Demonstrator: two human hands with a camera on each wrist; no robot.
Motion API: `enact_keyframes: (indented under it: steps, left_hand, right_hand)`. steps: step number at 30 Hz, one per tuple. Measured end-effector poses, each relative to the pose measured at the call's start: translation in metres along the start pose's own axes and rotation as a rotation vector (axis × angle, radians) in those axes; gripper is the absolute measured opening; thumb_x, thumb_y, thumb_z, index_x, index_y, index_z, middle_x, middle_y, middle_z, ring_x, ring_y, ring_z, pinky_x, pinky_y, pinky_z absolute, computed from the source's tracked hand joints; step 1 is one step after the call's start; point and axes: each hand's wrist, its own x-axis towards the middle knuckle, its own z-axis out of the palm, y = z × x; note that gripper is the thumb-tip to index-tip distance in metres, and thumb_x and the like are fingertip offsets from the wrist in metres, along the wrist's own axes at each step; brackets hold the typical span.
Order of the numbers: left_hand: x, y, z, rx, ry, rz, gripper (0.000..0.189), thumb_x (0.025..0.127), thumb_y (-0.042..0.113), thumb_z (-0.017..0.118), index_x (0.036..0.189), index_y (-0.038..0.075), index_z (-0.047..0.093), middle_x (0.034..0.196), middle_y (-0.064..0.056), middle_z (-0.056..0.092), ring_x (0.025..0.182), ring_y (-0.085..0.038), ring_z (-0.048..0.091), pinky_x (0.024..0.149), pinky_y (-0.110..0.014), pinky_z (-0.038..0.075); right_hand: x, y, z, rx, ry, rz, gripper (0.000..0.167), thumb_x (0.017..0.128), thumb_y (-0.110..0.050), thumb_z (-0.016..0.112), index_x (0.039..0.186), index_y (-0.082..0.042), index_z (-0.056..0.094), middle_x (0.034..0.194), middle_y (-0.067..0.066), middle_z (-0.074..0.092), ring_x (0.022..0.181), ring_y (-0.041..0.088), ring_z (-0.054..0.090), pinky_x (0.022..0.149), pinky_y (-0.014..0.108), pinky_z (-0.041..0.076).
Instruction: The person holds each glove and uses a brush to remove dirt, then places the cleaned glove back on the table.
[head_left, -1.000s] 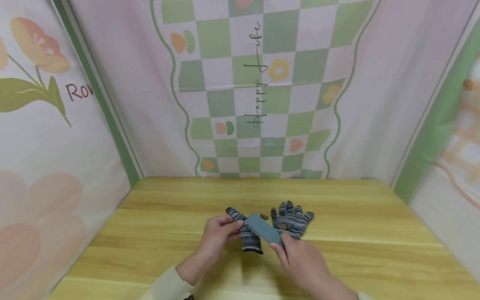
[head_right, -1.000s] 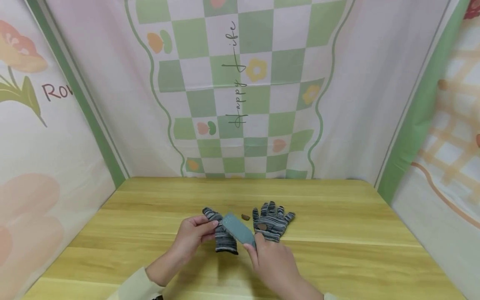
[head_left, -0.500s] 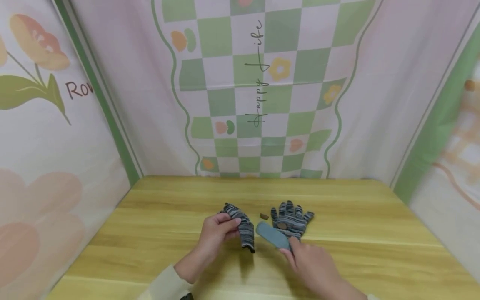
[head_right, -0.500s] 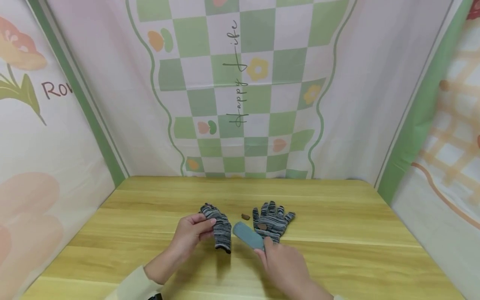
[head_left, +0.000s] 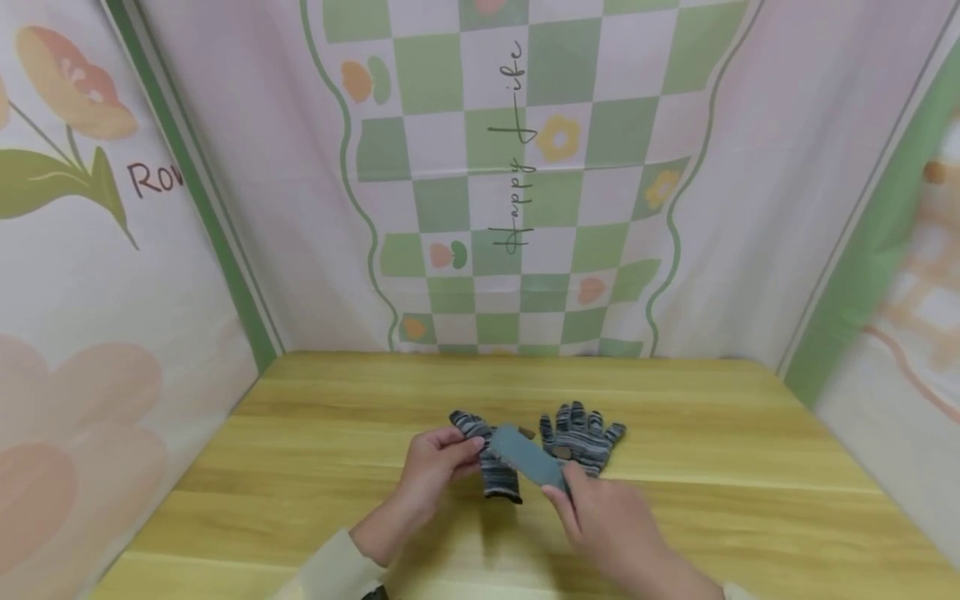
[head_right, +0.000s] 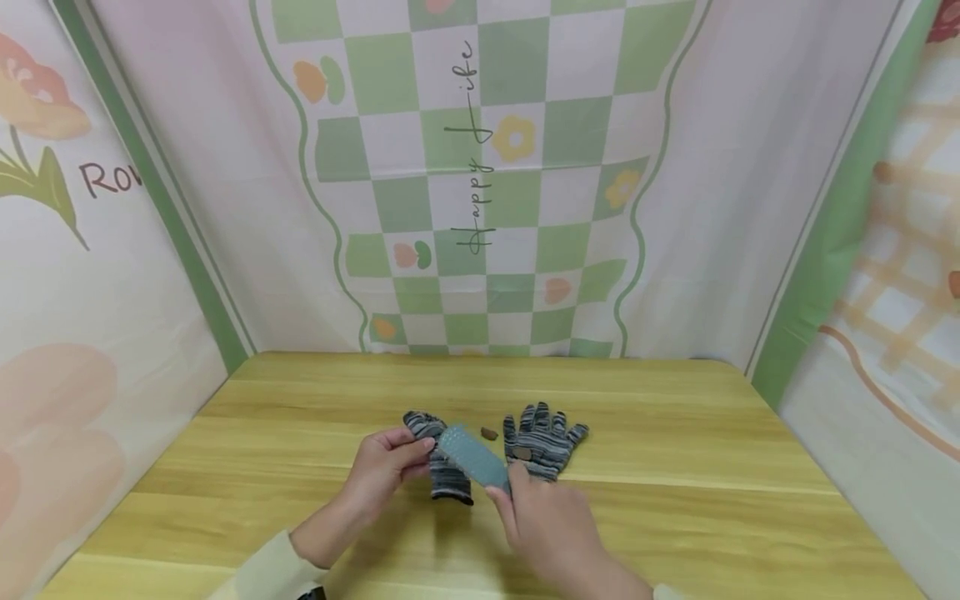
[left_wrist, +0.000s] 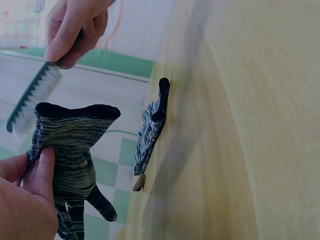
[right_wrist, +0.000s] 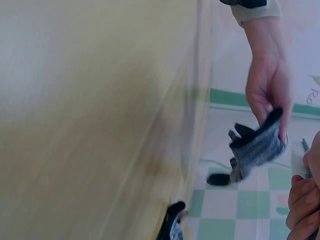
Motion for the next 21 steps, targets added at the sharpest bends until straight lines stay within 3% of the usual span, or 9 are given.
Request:
enact_keyframes:
  steps: [15, 21]
  left_hand:
    - [0.002, 0.002, 0.001, -0.076, 0.035, 0.023, 0.014, 0.088, -0.006, 0.066, 0.091, -0.018, 0.059, 0.082, -0.012, 0.066, 0.068, -0.016, 0.068, 0.07, -0.029, 0.06]
    - [0.005, 0.002, 0.001, -0.11, 0.061, 0.028, 0.006, 0.088, -0.007, 0.064, 0.083, -0.01, 0.061, 0.08, -0.01, 0.065, 0.068, -0.015, 0.068, 0.068, -0.028, 0.06]
  right_hand:
    - [-0.009, -0.001, 0.015, 0.027, -0.032, -0.019, 0.026, 0.096, -0.035, 0.061, 0.083, -0.016, 0.049, 0.055, -0.015, 0.031, 0.044, 0.001, 0.027, 0.037, 0.019, 0.025]
    - [-0.014, 0.004, 0.019, -0.015, -0.036, -0.036, 0.028, 0.095, -0.037, 0.062, 0.079, -0.016, 0.05, 0.053, -0.015, 0.033, 0.043, 0.002, 0.03, 0.037, 0.022, 0.028]
